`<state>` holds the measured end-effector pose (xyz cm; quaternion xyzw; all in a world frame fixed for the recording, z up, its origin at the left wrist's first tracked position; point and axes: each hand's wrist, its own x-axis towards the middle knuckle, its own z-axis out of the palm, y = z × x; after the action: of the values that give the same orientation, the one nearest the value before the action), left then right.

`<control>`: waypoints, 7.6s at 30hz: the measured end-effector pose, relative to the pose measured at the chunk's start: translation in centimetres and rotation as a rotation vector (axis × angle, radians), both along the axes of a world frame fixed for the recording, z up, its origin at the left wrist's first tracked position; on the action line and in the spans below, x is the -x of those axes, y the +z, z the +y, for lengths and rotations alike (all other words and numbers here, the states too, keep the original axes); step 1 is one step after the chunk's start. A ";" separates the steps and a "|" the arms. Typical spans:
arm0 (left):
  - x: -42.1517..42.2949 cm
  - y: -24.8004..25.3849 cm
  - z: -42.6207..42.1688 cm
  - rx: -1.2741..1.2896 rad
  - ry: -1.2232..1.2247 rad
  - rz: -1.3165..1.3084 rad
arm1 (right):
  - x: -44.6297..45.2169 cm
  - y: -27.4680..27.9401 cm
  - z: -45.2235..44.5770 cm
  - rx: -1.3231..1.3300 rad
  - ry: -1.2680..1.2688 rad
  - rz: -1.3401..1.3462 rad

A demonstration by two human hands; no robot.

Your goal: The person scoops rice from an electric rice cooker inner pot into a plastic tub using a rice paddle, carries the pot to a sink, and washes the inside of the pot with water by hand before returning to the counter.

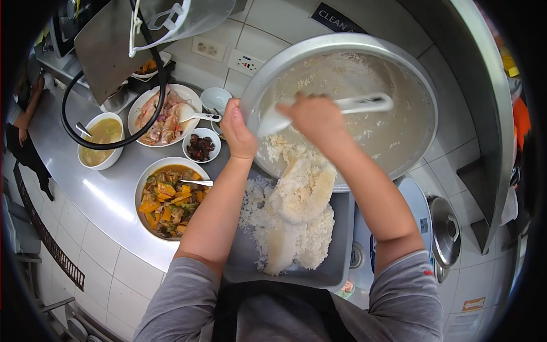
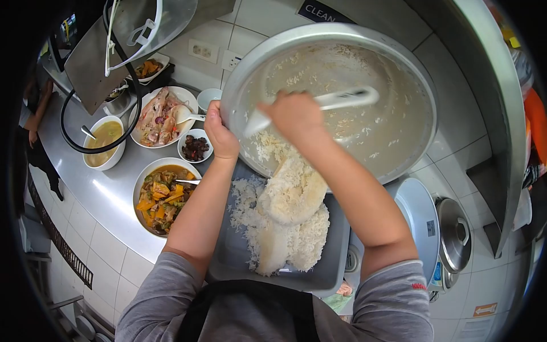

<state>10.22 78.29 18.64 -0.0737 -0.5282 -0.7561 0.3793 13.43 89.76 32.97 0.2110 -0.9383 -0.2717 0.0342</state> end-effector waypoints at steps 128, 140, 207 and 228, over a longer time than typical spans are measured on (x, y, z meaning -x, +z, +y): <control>-13.0 7.6 -6.5 0.329 0.055 0.766 | -17.0 -14.8 22.5 2.849 -0.246 0.318; -23.0 8.5 -12.5 0.030 0.040 0.503 | -33.5 -4.9 16.8 2.528 0.034 0.198; -82.2 22.2 -107.5 -0.468 1.124 -1.127 | -37.8 -19.3 -106.4 0.633 -0.080 -2.553; -52.6 18.9 -177.0 0.173 0.969 -1.322 | -15.5 -19.0 -159.9 1.240 -0.164 -2.302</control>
<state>62.81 -98.73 37.51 0.5937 -0.6720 -0.3526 0.2675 28.94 -70.14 13.99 0.2129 -0.4079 0.5361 -0.7078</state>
